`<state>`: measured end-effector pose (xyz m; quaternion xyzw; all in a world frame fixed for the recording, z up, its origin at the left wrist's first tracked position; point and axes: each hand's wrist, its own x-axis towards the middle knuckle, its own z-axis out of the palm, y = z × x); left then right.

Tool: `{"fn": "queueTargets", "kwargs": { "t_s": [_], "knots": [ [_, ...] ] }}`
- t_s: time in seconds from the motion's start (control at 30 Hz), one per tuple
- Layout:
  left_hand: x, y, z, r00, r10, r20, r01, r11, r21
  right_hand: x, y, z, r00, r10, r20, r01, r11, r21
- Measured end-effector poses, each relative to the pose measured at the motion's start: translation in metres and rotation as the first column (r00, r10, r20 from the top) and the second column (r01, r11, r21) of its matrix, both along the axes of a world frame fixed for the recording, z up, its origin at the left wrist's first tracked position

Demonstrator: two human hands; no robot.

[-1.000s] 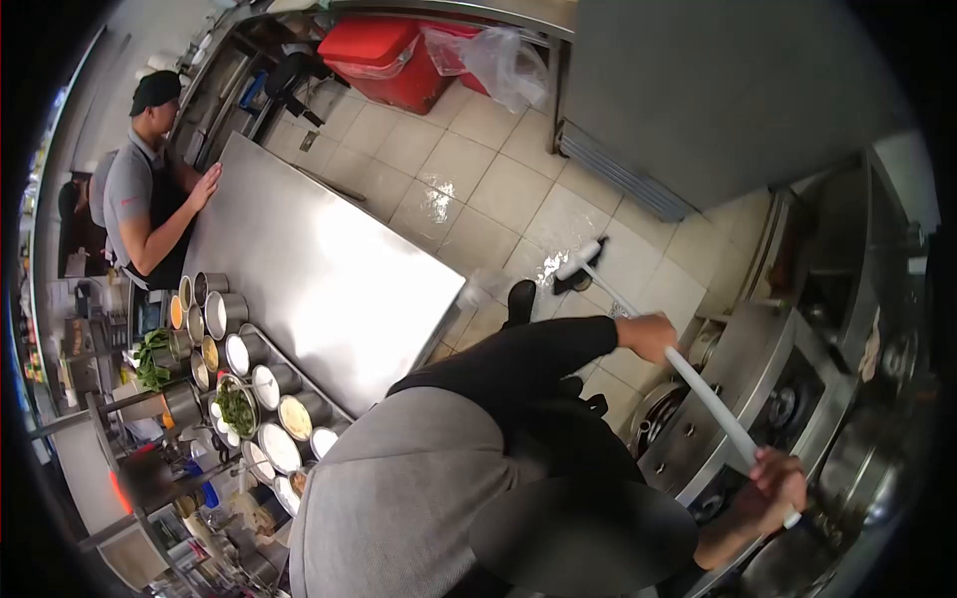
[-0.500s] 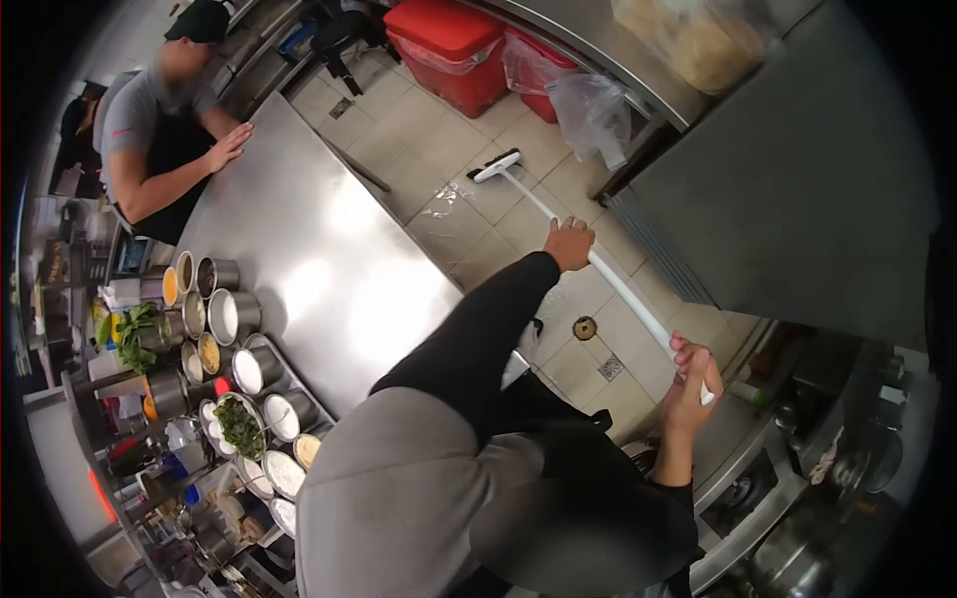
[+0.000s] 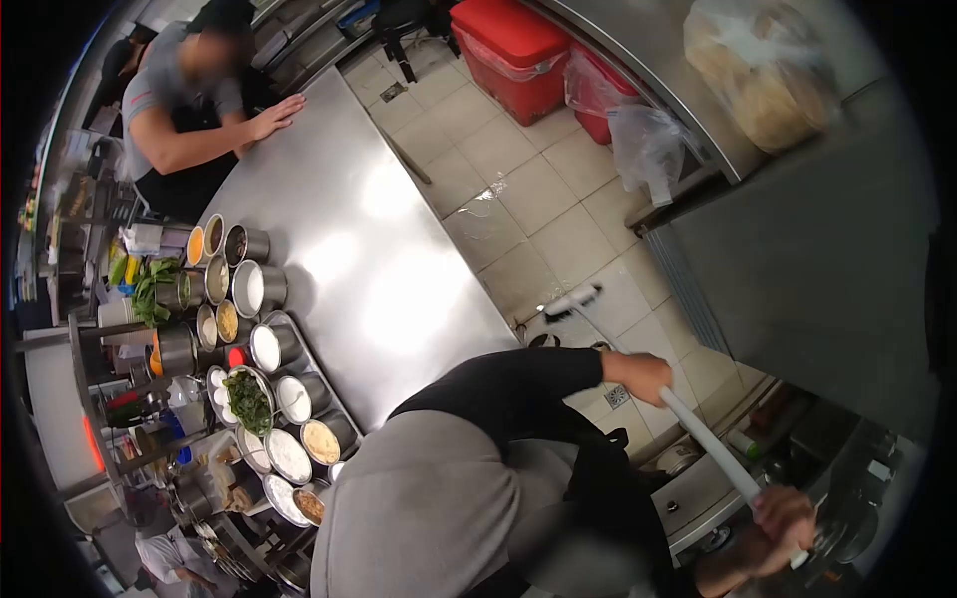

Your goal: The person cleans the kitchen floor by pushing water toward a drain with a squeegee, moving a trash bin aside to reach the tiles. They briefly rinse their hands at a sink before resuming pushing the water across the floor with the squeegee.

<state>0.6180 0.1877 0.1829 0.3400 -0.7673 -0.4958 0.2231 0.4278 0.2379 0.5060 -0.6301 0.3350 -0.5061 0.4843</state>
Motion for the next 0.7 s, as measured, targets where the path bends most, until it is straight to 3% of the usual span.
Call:
{"fn": "queueTargets", "kwargs": {
  "t_s": [0.13,0.2,0.23,0.27,0.33,0.37,0.43,0.53,0.6,0.63,0.67,0.7],
  "knots": [
    [0.087,-0.001,-0.075,0.962,0.098,0.257,-0.097,0.995,-0.019,0.032,0.002,-0.081,1.000,-0.021,-0.009,0.022,0.996,0.085],
    [0.133,-0.008,-0.085,0.884,0.226,0.410,-0.194,0.974,-0.119,0.067,-0.002,-0.115,0.997,-0.030,0.076,0.024,0.997,0.080],
    [0.152,-0.011,-0.085,0.817,0.315,0.484,-0.247,0.948,-0.201,0.084,-0.005,-0.130,0.995,-0.059,0.082,0.050,0.993,0.109],
    [0.169,-0.015,-0.093,0.717,0.400,0.571,-0.336,0.916,-0.219,0.087,-0.012,-0.161,0.999,-0.011,0.037,0.010,1.000,0.018],
    [0.199,-0.020,-0.104,0.494,0.524,0.694,-0.504,0.823,-0.262,0.119,-0.018,-0.174,0.986,0.027,-0.164,-0.005,0.992,0.129],
    [0.214,-0.025,-0.104,0.379,0.565,0.733,-0.579,0.763,-0.288,0.132,-0.024,-0.190,0.994,0.037,-0.099,-0.022,0.990,0.141],
    [0.228,-0.034,-0.118,0.162,0.704,0.692,-0.551,0.646,-0.529,0.146,-0.036,-0.199,0.999,0.020,-0.043,-0.013,0.988,0.155],
    [0.198,-0.032,-0.091,0.254,0.630,0.734,-0.542,0.721,-0.432,0.113,-0.031,-0.183,0.996,-0.011,-0.094,0.031,0.976,0.215],
    [0.152,-0.033,-0.071,0.524,0.666,0.531,-0.510,0.745,-0.431,0.051,-0.025,-0.148,0.996,0.040,-0.085,-0.027,0.988,0.150],
    [0.118,-0.035,-0.053,0.606,0.605,0.516,-0.445,0.796,-0.411,0.011,-0.017,-0.125,0.998,0.027,-0.048,-0.021,0.992,0.121],
    [0.077,-0.030,-0.033,0.818,0.381,0.431,-0.311,0.923,-0.226,-0.033,-0.001,-0.097,1.000,-0.002,-0.021,0.004,0.996,0.084],
    [0.027,-0.025,-0.012,0.949,0.110,0.295,-0.098,0.994,-0.056,-0.072,0.016,-0.067,0.997,-0.062,0.048,0.059,0.996,0.061]
  ]
}}
